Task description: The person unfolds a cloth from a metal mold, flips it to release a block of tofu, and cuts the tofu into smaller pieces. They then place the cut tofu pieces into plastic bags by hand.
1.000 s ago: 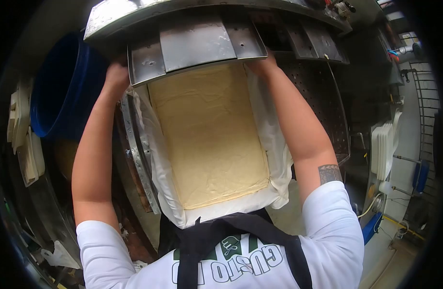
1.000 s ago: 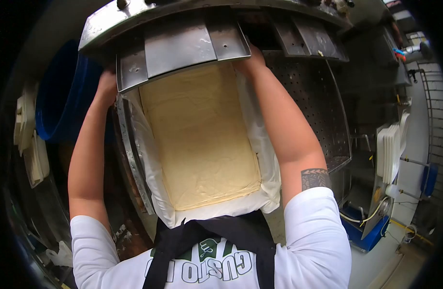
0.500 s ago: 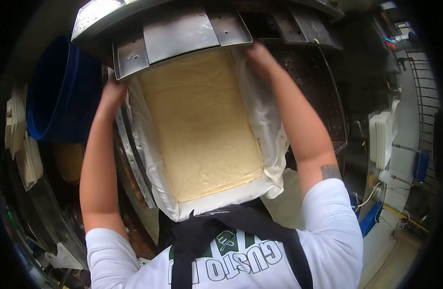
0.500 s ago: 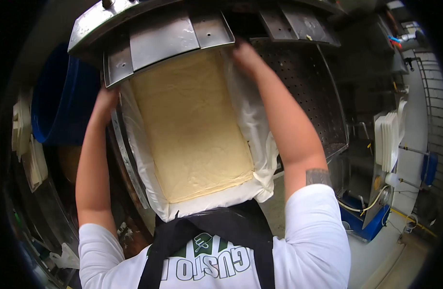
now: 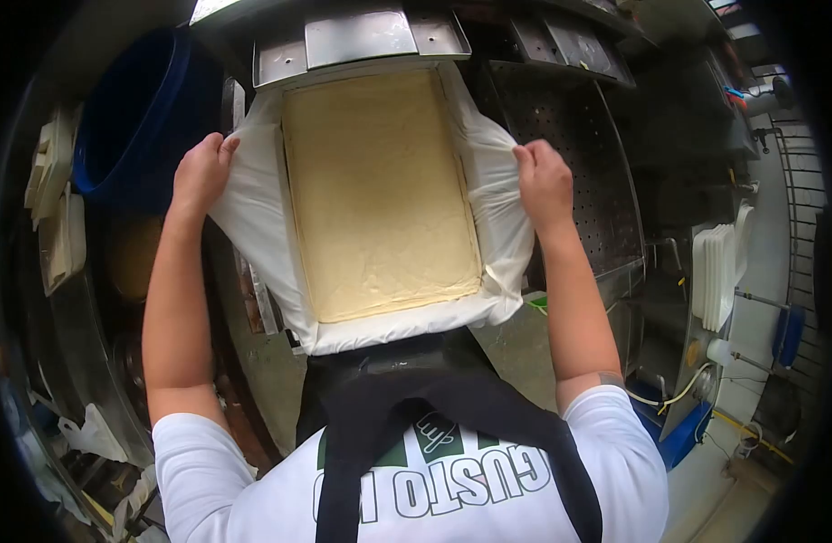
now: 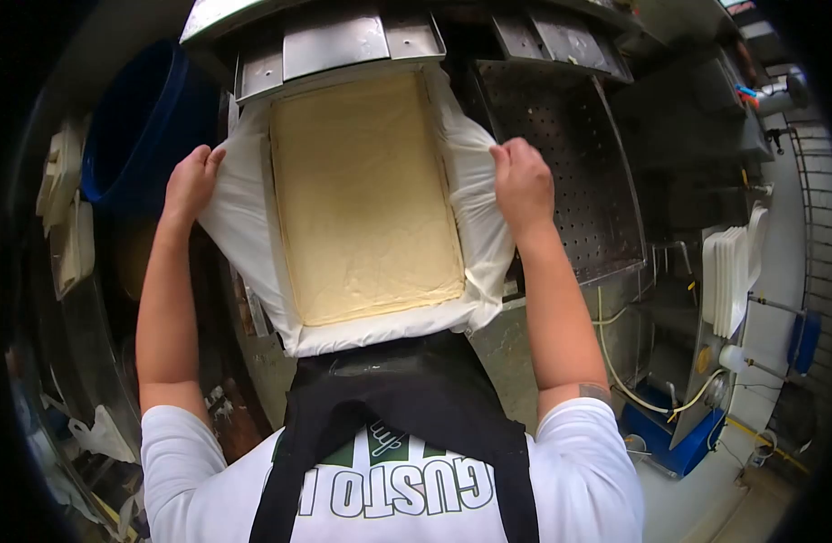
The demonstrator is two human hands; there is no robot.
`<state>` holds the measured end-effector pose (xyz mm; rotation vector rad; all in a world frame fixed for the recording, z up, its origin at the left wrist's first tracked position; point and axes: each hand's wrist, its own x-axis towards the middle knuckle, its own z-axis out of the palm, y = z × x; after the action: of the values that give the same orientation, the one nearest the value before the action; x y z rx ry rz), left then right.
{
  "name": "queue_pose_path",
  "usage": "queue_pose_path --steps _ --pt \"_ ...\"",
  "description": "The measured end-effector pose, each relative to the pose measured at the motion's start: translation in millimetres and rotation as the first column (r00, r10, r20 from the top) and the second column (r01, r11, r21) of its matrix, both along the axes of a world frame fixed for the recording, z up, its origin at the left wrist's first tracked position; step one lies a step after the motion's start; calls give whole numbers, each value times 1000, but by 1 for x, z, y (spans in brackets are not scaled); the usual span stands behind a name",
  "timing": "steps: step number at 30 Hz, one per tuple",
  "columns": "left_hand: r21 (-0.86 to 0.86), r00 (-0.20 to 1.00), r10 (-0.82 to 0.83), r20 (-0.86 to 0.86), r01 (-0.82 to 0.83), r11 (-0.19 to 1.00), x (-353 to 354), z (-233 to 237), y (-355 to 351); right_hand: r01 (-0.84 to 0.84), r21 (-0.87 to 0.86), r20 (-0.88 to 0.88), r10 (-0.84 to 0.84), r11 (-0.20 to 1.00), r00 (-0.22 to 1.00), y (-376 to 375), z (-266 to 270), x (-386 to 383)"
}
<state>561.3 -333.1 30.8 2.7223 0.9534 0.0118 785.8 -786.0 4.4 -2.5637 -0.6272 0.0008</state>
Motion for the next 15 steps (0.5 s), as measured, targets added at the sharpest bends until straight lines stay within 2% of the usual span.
queue_pose_path --steps 1,2,3,5,6,7,8,9,10,11,13,15 --pt "5 1000 -3 0 3 1000 -8 -10 -7 -17 83 75 11 996 997 -2 2 6" --pt "118 987 -92 132 76 990 -22 -28 -14 -32 157 147 8 987 989 -12 3 4" --pt "241 948 -191 256 129 962 -33 -45 -24 -24 159 149 0 987 989 -23 -3 -2" --pt "206 897 -183 403 106 973 -60 -66 -80 -218 160 202 184 963 962 -38 -23 -28" --pt "205 863 -305 402 240 949 -74 -58 -115 -266 102 141 251 959 958 -43 -21 -52" --pt "161 857 -351 378 312 936 -93 -55 -152 -318 48 75 315 947 946 -49 -19 -85" --pt "62 868 -386 313 387 920 -113 -58 -186 -270 116 57 265 956 962 -56 -25 -121" --pt "43 877 -410 249 413 910 -136 -59 -224 -223 184 36 220 957 975 -64 -37 -151" --pt "-63 871 -471 141 482 874 -149 -37 -255 -72 276 -132 112 958 985 -79 -50 -167" --pt "-37 818 -569 86 574 818 -163 -33 -271 90 336 -308 18 938 951 -95 -57 -176" --pt "-89 858 -471 205 495 864 -187 -50 -281 119 150 -461 -38 981 887 -114 -37 -181" --pt "-67 863 -450 230 475 877 -189 -45 -282 122 184 -402 -38 975 915 -130 -23 -175"
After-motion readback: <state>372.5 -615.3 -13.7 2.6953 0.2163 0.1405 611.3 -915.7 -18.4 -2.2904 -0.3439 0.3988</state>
